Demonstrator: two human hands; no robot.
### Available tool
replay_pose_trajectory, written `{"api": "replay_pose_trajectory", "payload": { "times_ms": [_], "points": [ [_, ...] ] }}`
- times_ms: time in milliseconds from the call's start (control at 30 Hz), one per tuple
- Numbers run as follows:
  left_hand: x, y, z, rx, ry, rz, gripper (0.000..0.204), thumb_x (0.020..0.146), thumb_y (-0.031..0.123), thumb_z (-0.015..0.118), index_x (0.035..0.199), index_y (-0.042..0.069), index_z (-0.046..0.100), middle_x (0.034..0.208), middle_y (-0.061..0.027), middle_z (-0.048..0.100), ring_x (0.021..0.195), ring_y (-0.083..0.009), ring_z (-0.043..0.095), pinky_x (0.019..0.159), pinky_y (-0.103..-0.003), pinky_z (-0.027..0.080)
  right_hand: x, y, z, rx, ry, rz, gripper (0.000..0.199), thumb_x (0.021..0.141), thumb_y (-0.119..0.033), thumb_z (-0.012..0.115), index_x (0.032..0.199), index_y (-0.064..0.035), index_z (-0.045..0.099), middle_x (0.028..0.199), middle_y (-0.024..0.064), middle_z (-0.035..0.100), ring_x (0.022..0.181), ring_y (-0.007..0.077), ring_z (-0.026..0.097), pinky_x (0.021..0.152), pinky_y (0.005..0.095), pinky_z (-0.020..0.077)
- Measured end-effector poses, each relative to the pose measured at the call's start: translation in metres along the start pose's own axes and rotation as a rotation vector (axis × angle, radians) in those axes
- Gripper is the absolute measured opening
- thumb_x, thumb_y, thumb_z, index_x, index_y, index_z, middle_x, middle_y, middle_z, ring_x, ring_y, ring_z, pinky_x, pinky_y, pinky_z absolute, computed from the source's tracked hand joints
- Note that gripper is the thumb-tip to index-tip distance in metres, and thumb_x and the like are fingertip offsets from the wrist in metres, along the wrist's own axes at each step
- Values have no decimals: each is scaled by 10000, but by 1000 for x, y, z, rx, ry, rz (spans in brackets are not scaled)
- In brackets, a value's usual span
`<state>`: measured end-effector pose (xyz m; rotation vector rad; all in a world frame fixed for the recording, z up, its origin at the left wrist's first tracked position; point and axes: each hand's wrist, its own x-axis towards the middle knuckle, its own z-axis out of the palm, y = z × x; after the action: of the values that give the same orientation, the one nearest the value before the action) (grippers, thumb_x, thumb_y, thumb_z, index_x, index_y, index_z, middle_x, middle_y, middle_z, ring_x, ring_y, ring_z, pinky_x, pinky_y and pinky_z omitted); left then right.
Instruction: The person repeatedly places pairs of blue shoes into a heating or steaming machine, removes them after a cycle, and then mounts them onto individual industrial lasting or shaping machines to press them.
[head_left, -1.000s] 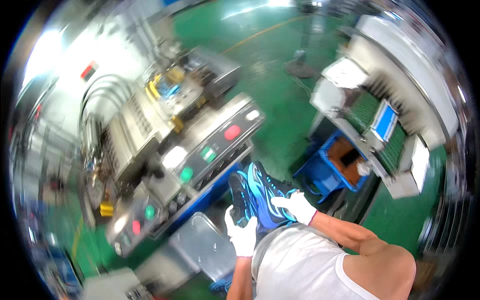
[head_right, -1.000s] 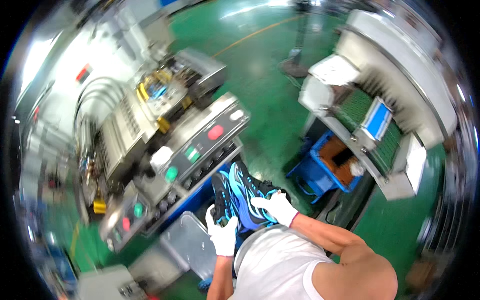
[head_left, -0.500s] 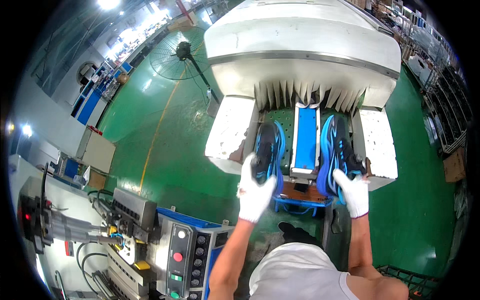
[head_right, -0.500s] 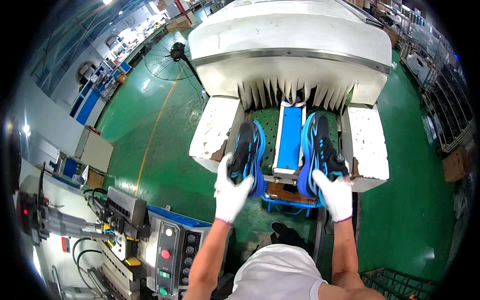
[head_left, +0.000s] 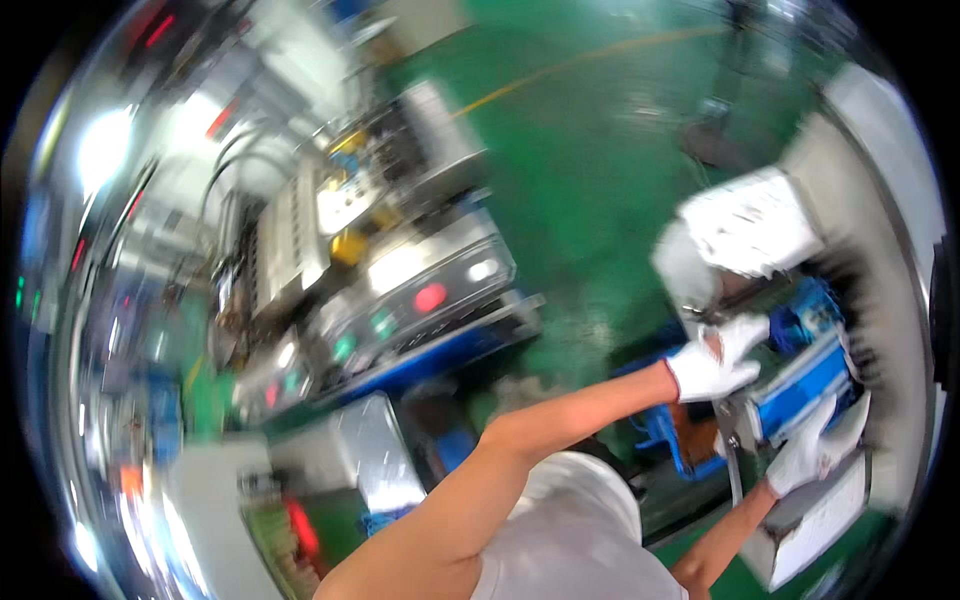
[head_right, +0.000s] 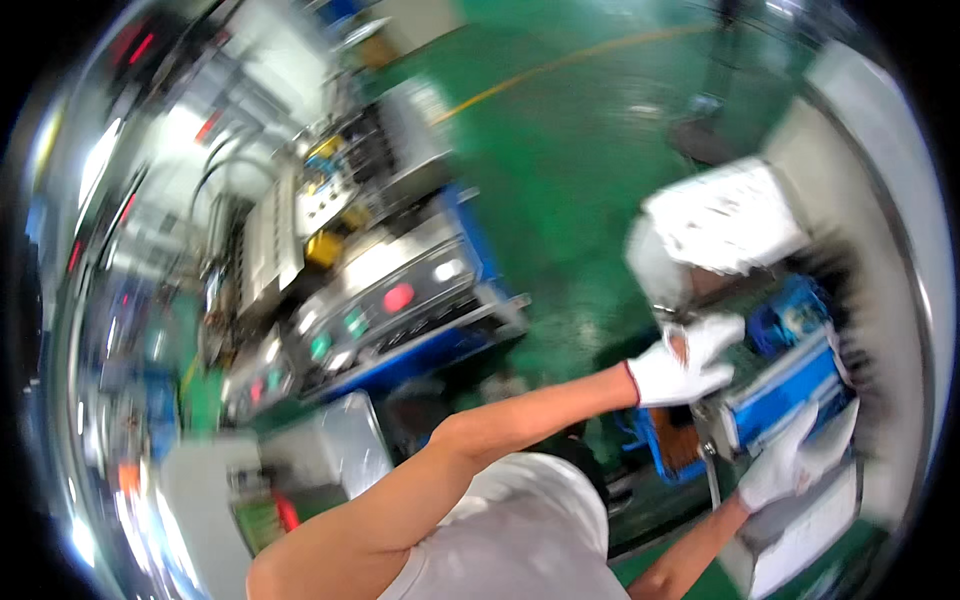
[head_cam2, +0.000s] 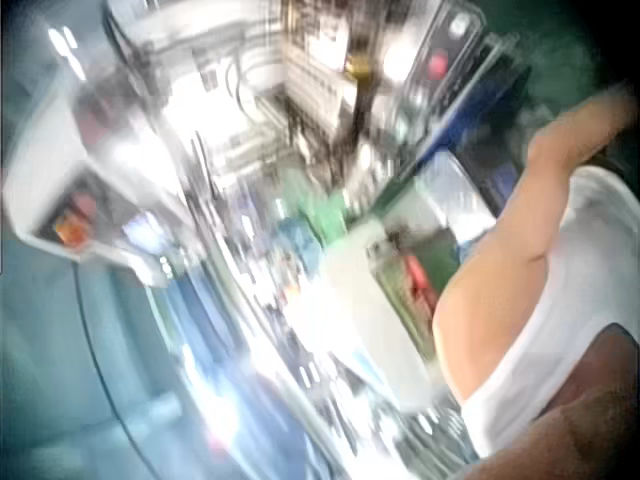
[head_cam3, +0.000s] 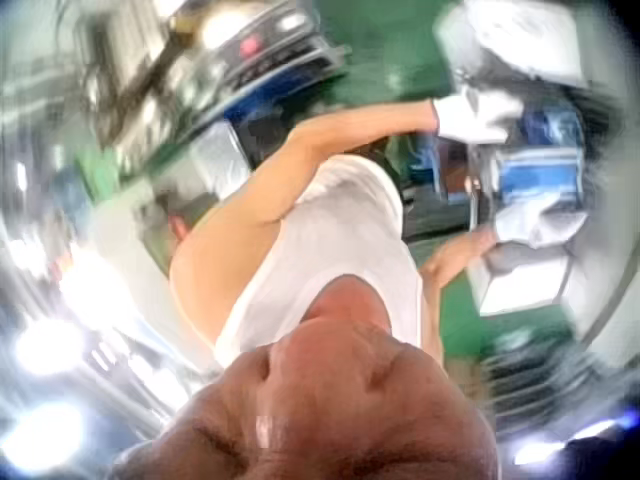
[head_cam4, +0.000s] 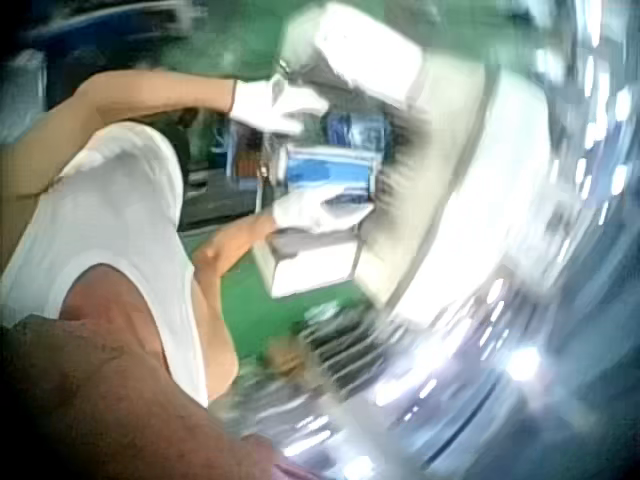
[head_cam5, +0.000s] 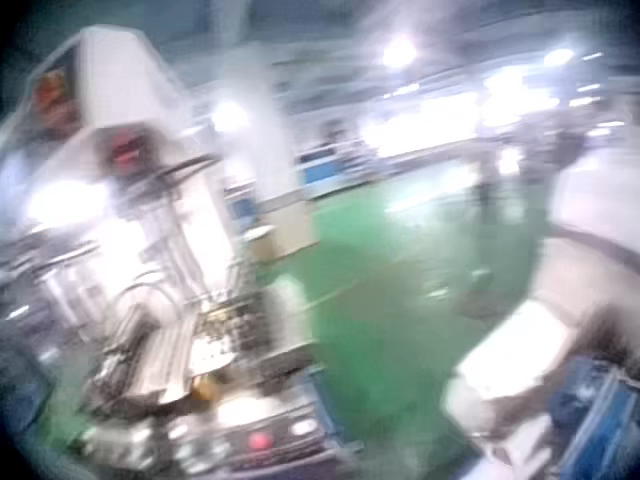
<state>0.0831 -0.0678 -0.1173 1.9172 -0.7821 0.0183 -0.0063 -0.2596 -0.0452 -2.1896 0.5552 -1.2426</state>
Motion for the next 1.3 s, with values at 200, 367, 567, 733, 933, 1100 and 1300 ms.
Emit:
{"api": "replay_pose_trajectory", "payload": {
  "times_ms": [200, 367, 567, 733, 933, 1100, 1300],
  "points": [
    [-355, -39, -176, 334, 117, -1188, 533, 936, 423, 541, 1307, 56, 651, 1340, -213, 644, 1241, -372, 618, 1060, -443, 485, -202, -54, 127, 607, -1629, 437, 544, 972, -77, 683, 1461, 12, 463, 1432, 213, 573, 1355, 282, 546, 1128, 383, 447],
    [-706, 103, -205, 704, 1299, -1719, 408, 948, 365, 567, 1238, 98, 669, 1237, -205, 684, 1129, -380, 656, 1000, -455, 504, -300, -153, 127, 578, -2108, 61, 541, 976, -76, 669, 1463, 6, 447, 1457, 247, 538, 1365, 310, 537, 1127, 396, 448],
    [-878, 190, -117, 648, 1853, -2105, 392, 942, 304, 666, 1262, 76, 661, 1183, -172, 732, 1101, -318, 703, 974, -429, 537, -398, -228, 131, 360, -2150, -351, 549, 969, -107, 683, 1454, 7, 452, 1441, 258, 549, 1337, 319, 558, 1110, 408, 459],
    [-921, 132, -19, 339, 1667, -2162, 398, 923, 357, 640, 1262, 151, 672, 1345, -152, 643, 1249, -358, 608, 1050, -483, 490, -499, -295, 86, 148, -2377, -549, 592, 952, -105, 687, 1466, 24, 424, 1456, 256, 539, 1342, 310, 554, 1125, 397, 440],
    [-1001, 79, -77, 528, 1849, -1838, 404, 848, 120, 707, 1246, 164, 655, 1350, -117, 632, 1293, -356, 552, 1085, -510, 453, -557, -340, 48, -42, -2410, -702, 592, 924, -125, 727, 1429, 41, 467, 1422, 243, 575, 1316, 303, 582, 1101, 390, 467],
    [-1166, 88, -191, 1133, 1903, -1639, 383, 850, -21, 598, 1217, 81, 637, 1294, -166, 629, 1256, -386, 544, 1088, -489, 439, -549, -328, 69, -358, -2149, -1116, 593, 895, -244, 748, 1354, 68, 541, 1305, 229, 667, 1237, 286, 649, 1035, 374, 514],
    [-1383, 143, -306, 486, 1303, -2654, 332, 925, 272, 574, 1142, 54, 699, 1174, -216, 698, 1126, -410, 632, 942, -550, 502, -494, -321, 67, -765, -1877, -929, 551, 855, -294, 733, 1257, 74, 652, 1099, 198, 748, 988, 292, 726, 888, 378, 583]
  ]
}}
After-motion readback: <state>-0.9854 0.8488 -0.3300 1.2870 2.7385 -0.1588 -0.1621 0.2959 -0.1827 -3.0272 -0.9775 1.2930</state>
